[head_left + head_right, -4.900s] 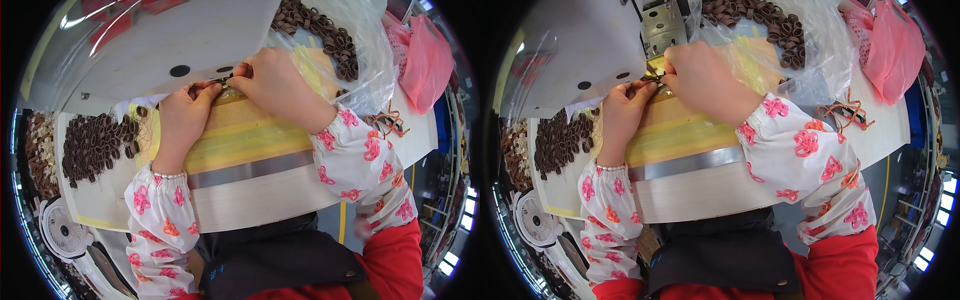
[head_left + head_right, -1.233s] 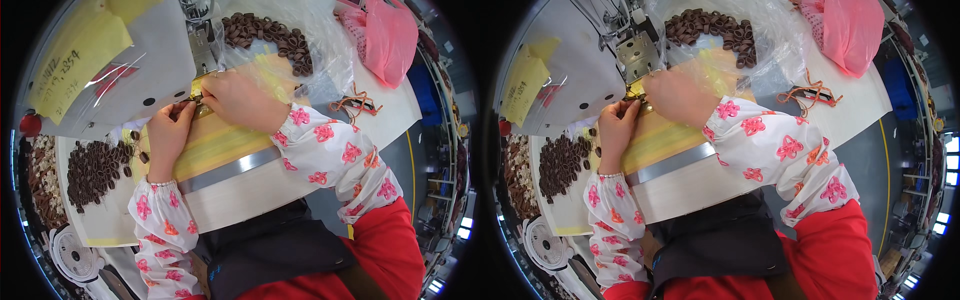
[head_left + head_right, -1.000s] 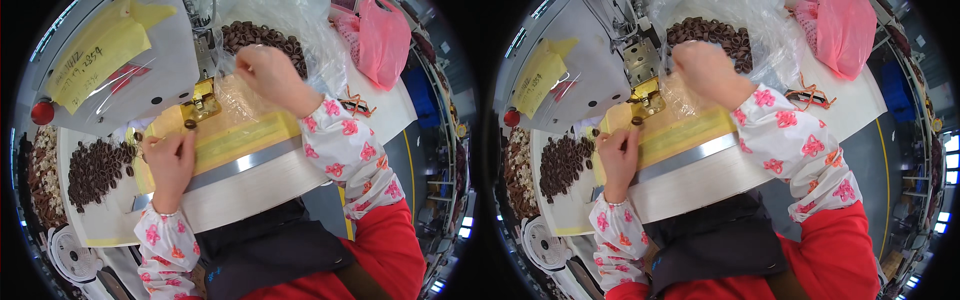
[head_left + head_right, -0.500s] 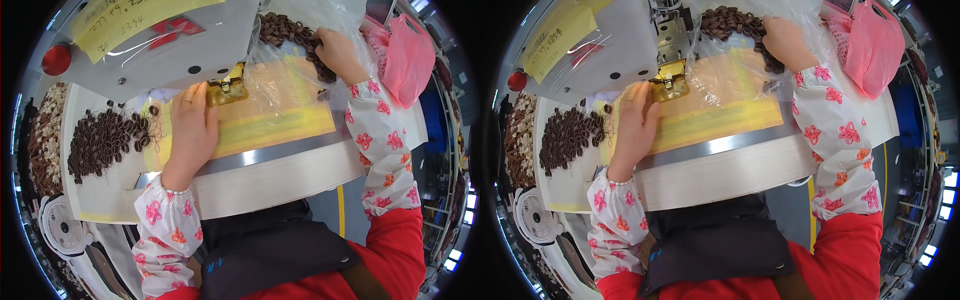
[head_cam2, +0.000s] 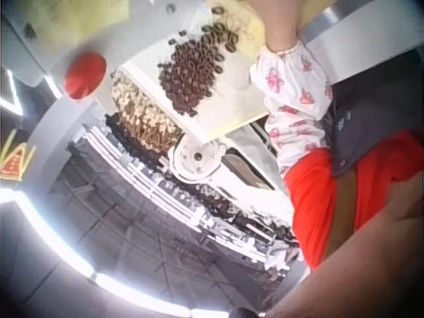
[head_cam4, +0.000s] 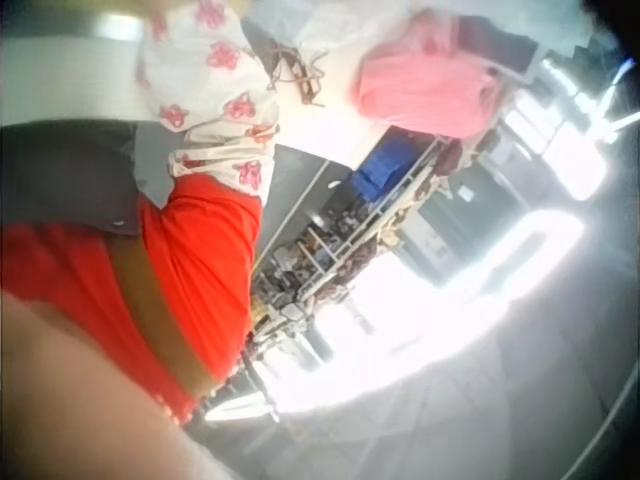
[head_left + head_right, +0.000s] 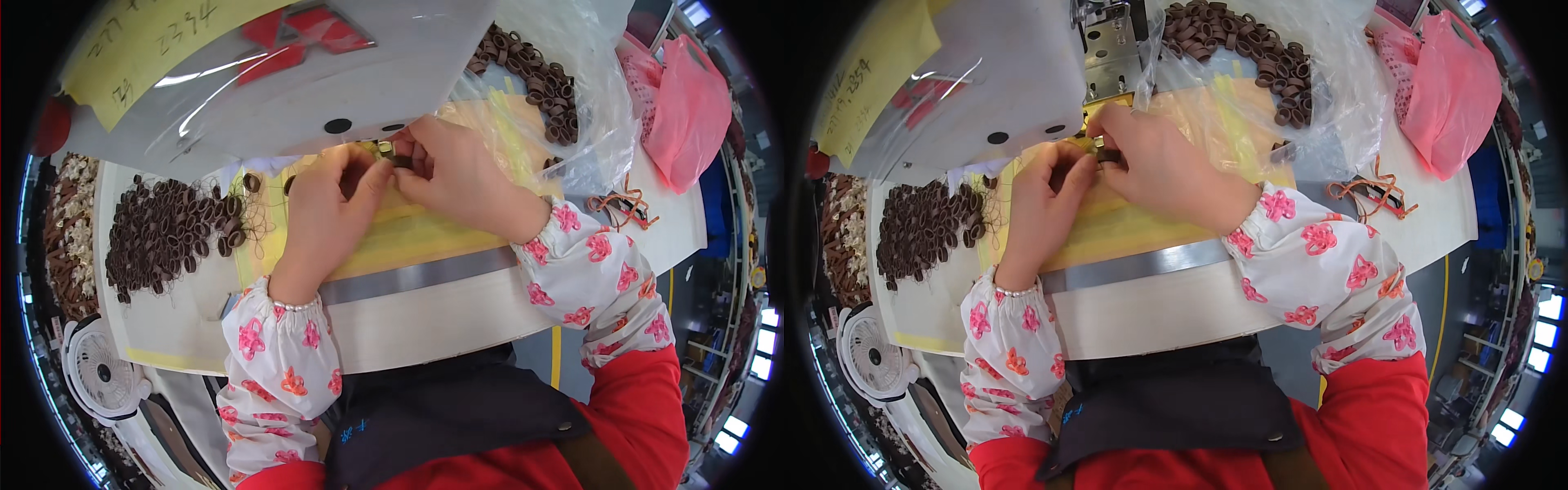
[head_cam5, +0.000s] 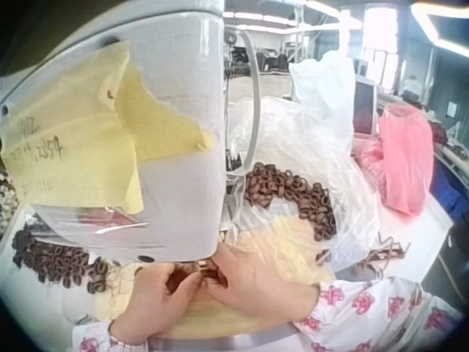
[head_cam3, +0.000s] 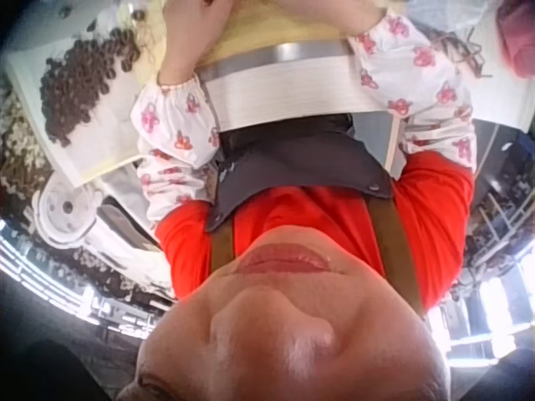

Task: Thread leather loops onto a metal buckle and secure with thread.

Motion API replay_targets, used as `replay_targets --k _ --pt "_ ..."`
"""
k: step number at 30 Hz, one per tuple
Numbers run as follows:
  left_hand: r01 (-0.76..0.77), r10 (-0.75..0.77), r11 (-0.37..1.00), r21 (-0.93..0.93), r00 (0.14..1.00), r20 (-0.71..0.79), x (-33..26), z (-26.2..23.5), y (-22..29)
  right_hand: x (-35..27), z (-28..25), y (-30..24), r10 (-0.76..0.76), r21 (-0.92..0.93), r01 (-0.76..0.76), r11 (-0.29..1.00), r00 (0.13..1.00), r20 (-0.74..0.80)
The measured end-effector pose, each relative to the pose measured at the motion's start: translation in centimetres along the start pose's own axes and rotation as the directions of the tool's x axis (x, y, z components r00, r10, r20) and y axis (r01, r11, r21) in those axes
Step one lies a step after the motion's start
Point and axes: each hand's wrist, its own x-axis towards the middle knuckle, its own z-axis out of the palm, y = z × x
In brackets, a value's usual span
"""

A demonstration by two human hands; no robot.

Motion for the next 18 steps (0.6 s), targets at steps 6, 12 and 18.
replay_targets --k 6,12,18 --pt "-0.219 0.222 0.974 0.061 0.974 -0.053 0.4 0.0 -0.5 -0.7 1.2 -1.3 -0.230 -0.334 0.258 0.906 0.965 0.122" --pt "-0.265 0.266 0.964 0.037 0.963 -0.032 -0.5 0.3 -1.7 -1.0 1.7 -2.2 -0.271 -0.470 0.315 0.824 0.949 0.160" --pt "-0.181 0.181 0.981 0.076 0.984 0.006 -0.6 -0.3 -1.1 -0.8 1.9 -1.5 -0.314 -0.450 0.322 0.833 0.945 0.094"
